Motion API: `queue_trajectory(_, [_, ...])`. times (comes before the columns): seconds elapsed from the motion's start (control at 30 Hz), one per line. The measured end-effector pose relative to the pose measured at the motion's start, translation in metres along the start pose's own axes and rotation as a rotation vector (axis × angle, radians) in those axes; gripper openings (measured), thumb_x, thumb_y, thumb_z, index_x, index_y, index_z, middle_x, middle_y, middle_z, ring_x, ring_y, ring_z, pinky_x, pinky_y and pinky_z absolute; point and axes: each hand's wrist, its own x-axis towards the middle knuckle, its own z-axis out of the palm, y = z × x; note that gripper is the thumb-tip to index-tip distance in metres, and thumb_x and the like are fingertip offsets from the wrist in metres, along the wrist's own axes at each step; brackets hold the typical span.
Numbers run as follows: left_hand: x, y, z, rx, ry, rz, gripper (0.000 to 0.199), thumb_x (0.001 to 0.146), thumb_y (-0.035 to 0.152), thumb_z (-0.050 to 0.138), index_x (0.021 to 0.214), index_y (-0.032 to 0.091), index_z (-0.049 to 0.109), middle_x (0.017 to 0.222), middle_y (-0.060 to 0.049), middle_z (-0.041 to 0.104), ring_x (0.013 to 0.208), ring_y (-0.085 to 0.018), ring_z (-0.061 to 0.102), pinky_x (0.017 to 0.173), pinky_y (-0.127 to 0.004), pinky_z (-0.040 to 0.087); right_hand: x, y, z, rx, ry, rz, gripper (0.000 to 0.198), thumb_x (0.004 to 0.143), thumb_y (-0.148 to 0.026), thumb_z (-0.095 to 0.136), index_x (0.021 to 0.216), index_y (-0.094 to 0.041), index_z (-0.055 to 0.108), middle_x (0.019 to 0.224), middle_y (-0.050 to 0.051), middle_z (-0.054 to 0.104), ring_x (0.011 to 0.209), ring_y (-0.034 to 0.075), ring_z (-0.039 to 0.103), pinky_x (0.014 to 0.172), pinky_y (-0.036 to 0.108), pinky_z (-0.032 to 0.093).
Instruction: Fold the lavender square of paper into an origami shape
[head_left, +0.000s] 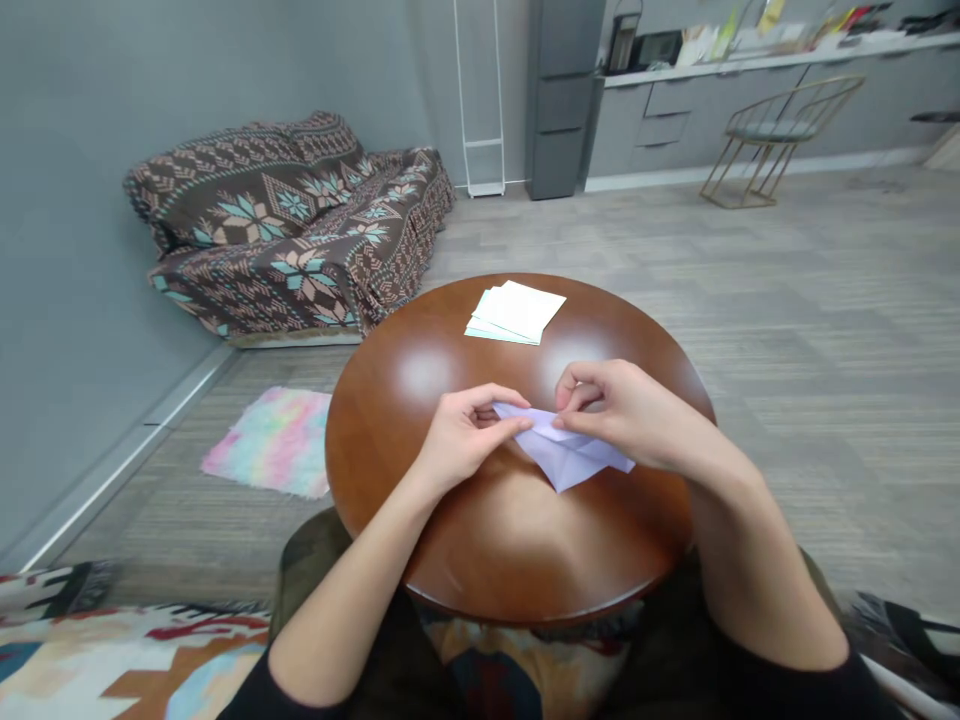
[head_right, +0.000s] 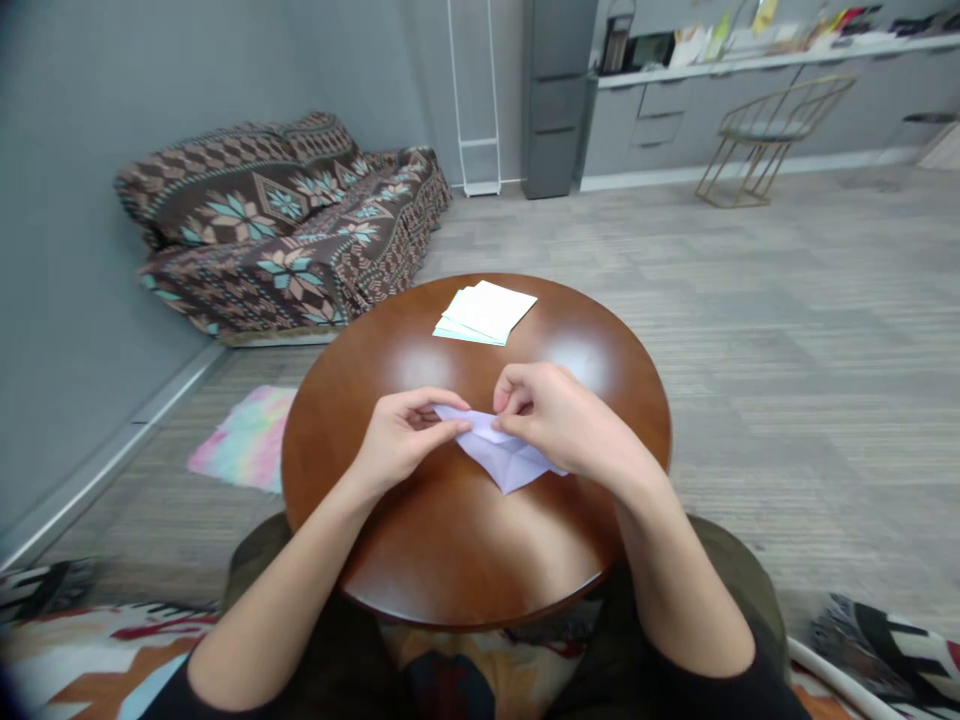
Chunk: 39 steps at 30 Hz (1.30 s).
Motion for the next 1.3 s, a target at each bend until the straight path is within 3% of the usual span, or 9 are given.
queue_trajectory(0.23, [0.0007,0.0024,0.0003,0.005,0.023,-0.016,0.022,0.072,0.033,0.086,0.086,0.018,0.077,0.083,-0.006,0.077,0.067,-0.017,0.068,0.063,-0.027,0.053,-0.0037,-0.0029,0.0000,-0.029,0.017,-0.048,0.008,0.082,-0.021,0.062,0.077,-0.020,0.056,0.063,-0.002,0.067,0.047,0.010,0.051,0.046,0.023,0.034])
queue_trajectory(0.4, [0.0028,0.0042,-0.0011,0.005,-0.010,-0.056,0.023,0.073,0.033,0.086,0.088,0.018,0.078,0.084,-0.005,0.077,0.064,-0.015,0.065,0.060,-0.025,0.050,-0.0042,-0.0038,0.0015,-0.080,0.041,-0.060,0.002,0.082,-0.019,0.062,0.080,-0.021,0.061,0.070,0.000,0.072,0.055,0.014,0.061,0.050,0.023,0.040])
queue_trajectory(0.6, [0.0021,0.0045,0.0000,-0.003,0.046,-0.029,0.023,0.071,0.032,0.087,0.089,0.019,0.080,0.085,-0.006,0.078,0.063,-0.016,0.066,0.059,-0.026,0.051,0.0002,-0.0034,0.0012,-0.108,0.035,-0.001,0.009,0.082,-0.024,0.066,0.078,-0.019,0.072,0.071,0.003,0.075,0.064,0.018,0.066,0.056,0.026,0.045])
queue_trajectory(0.77, [0.0010,0.0048,0.0004,0.005,0.034,-0.020,0.020,0.073,0.031,0.086,0.089,0.020,0.082,0.084,-0.006,0.079,0.068,-0.018,0.069,0.063,-0.027,0.053,-0.0001,-0.0037,0.0002,-0.143,-0.013,-0.007,0.018,0.086,-0.027,0.061,0.072,-0.019,0.071,0.063,0.001,0.068,0.054,0.015,0.057,0.050,0.026,0.038])
queue_trajectory(1.3, [0.0009,0.0052,-0.0015,0.085,-0.025,-0.018,0.018,0.076,0.032,0.083,0.087,0.018,0.081,0.085,-0.006,0.079,0.073,-0.020,0.071,0.066,-0.027,0.053,-0.0050,-0.0037,0.0003,-0.399,-0.035,-0.142,0.020,0.090,-0.017,0.050,0.074,-0.021,0.061,0.063,-0.001,0.059,0.058,0.014,0.047,0.058,0.029,0.027])
